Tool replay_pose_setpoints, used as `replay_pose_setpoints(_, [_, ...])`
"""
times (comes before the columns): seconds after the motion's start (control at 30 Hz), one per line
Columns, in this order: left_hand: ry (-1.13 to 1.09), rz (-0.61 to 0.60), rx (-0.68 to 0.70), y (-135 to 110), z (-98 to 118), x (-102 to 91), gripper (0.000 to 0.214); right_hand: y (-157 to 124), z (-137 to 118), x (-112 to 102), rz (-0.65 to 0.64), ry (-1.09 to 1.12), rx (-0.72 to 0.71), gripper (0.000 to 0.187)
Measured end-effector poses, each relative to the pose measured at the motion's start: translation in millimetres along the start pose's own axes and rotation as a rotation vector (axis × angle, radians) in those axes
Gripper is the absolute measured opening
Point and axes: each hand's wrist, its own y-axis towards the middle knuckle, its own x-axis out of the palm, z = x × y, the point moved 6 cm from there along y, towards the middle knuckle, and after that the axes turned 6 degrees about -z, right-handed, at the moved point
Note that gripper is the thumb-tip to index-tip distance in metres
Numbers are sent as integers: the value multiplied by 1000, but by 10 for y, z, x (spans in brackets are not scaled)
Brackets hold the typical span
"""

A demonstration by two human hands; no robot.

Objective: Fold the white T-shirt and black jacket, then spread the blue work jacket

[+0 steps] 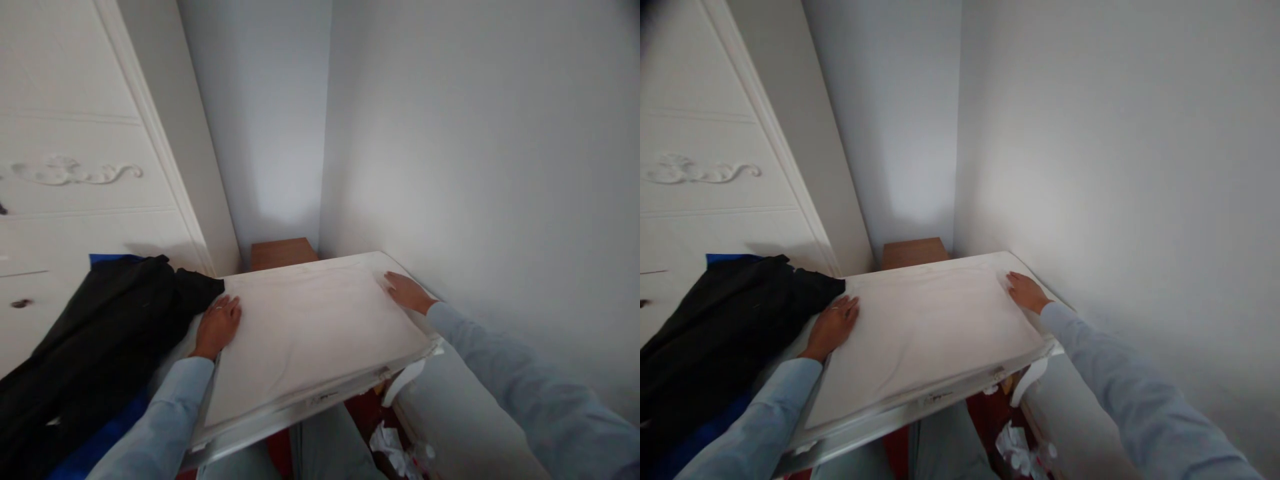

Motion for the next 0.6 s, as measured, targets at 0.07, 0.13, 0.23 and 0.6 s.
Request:
replay_pose_setpoints(0.07, [-83, -23, -40, 1, -11, -24, 50, 88, -297, -155, 59, 36, -42, 49])
replay_pose_setpoints(0.13, [-232, -49, -109, -5, -51, -55, 54, 210, -802, -319, 131, 100, -211, 47])
replay_pose_setpoints(0.23, [-452, -27, -193, -65, -119, -152, 57, 396, -1673, -467, 175, 159, -548, 45])
replay_pose_setpoints(0.6, [44, -89, 459, -1354, 1164, -412, 66, 1281, -2036, 212, -159, 185, -413, 59])
